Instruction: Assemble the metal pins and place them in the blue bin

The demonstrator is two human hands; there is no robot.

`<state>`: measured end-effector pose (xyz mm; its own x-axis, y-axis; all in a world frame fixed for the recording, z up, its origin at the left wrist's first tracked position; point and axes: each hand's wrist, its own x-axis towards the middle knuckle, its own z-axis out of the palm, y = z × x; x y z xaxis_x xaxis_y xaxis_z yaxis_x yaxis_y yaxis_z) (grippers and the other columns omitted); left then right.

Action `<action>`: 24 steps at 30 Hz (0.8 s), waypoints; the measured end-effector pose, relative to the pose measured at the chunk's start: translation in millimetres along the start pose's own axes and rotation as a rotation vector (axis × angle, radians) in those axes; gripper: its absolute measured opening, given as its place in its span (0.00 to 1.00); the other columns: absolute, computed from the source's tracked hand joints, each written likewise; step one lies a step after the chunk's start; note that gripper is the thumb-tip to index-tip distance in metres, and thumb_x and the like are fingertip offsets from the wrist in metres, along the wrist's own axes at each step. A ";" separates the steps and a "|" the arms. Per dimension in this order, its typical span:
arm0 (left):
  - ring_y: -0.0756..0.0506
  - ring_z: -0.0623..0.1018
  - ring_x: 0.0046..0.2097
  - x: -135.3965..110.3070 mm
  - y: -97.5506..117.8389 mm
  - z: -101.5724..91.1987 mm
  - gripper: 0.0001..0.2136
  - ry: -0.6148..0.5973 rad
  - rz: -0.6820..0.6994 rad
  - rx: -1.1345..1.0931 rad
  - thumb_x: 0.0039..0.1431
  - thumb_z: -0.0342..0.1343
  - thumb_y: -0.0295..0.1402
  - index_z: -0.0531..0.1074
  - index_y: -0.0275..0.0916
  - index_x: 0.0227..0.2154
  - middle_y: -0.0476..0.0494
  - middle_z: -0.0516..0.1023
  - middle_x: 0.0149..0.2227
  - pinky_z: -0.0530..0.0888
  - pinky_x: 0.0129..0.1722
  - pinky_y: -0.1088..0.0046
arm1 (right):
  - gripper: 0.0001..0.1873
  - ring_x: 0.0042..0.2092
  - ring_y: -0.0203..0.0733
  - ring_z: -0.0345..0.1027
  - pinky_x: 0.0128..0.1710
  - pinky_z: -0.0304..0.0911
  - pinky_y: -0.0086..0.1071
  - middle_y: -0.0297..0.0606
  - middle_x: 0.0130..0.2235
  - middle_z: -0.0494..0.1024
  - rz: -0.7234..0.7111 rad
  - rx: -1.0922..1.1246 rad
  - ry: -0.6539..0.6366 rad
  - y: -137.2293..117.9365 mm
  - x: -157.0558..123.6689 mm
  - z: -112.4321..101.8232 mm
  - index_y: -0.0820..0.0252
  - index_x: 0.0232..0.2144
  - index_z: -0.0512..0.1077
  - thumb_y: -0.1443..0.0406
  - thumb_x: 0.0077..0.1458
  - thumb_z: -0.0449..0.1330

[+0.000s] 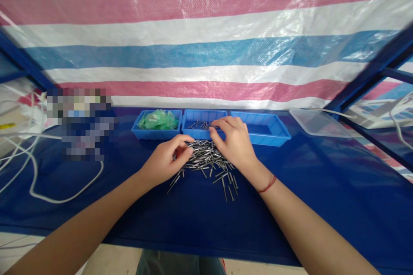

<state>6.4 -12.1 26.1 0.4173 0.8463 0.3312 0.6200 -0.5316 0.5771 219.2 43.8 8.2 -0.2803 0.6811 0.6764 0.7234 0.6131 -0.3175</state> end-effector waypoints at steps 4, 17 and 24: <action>0.49 0.73 0.33 4.0 -1.6 -7.9 0.07 -0.123 0.186 0.106 0.61 0.50 0.33 0.73 0.39 0.33 0.48 0.76 0.30 0.66 0.38 0.73 | 0.08 0.41 0.47 0.70 0.45 0.62 0.42 0.41 0.37 0.78 -0.011 0.076 0.025 -3.3 -3.0 -9.2 0.58 0.35 0.73 0.64 0.58 0.54; 0.47 0.71 0.40 -0.4 -4.8 9.1 0.07 -0.245 0.304 0.337 0.61 0.54 0.37 0.76 0.42 0.36 0.46 0.74 0.39 0.62 0.40 0.70 | 0.08 0.42 0.47 0.68 0.45 0.62 0.43 0.41 0.38 0.77 -0.093 0.136 -0.023 -32.3 -7.5 -20.7 0.57 0.36 0.73 0.65 0.58 0.54; 0.47 0.71 0.39 1.0 -4.6 7.2 0.08 -0.119 0.178 0.261 0.64 0.49 0.35 0.73 0.40 0.34 0.46 0.75 0.36 0.64 0.41 0.70 | 0.07 0.40 0.45 0.68 0.44 0.62 0.41 0.41 0.36 0.77 -0.147 0.143 -0.070 -34.3 -8.4 -21.8 0.58 0.34 0.72 0.68 0.58 0.54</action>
<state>8.8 -9.0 18.3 0.5990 0.7377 0.3114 0.6734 -0.6745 0.3025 210.5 8.3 27.9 -0.4226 0.6032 0.6765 0.5764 0.7549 -0.3129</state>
